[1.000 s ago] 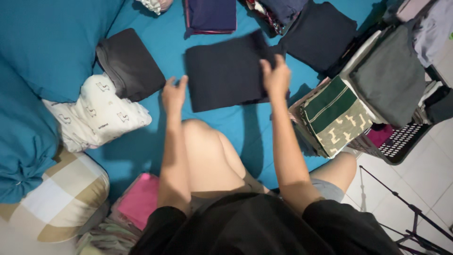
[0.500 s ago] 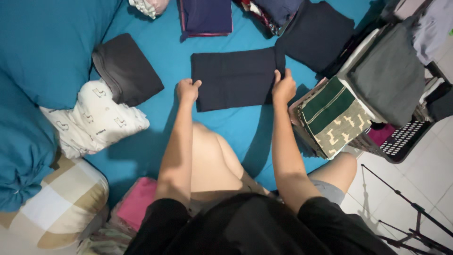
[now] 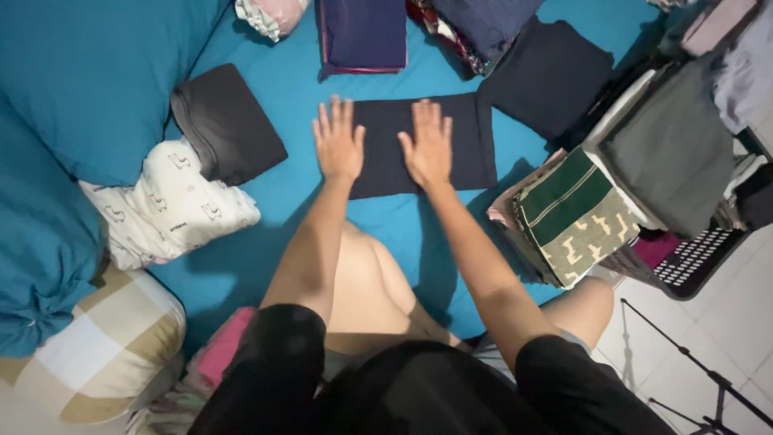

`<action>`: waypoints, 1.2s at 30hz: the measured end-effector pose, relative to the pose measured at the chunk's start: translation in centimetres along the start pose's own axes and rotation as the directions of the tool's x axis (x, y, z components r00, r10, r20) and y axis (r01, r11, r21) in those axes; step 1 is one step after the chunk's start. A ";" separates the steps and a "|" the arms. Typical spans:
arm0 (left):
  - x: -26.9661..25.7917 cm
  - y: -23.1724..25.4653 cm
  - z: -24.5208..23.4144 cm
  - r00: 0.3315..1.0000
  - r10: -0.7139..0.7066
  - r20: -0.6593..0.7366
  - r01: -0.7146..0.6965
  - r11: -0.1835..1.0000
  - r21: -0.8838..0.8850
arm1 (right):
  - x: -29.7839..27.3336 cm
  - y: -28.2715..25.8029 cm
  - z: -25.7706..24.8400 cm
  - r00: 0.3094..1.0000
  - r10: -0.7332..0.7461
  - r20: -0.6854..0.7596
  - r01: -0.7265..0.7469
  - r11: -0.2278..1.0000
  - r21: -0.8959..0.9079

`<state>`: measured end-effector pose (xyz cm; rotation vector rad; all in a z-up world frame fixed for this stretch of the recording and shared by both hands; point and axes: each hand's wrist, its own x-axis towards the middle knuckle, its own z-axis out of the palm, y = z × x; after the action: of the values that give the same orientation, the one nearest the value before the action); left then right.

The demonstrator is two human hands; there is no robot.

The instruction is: The person sits on a bed and folds various garments, including shirts and pants, into neat stacks. The person then places the folded clothes into a drawer and a laundry basket.

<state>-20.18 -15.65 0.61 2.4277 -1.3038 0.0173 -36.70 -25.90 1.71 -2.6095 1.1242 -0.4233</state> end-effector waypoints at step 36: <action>-1.5 15.6 4.1 0.908 0.411 0.085 -0.364 0.873 -0.325 | -1.5 10.2 -1.4 0.658 0.639 -0.398 -0.628 0.757 0.178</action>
<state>-34.30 -23.56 1.58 1.9083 -1.7076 -0.2471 -44.94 -31.75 -0.90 -1.9247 2.0562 -0.8651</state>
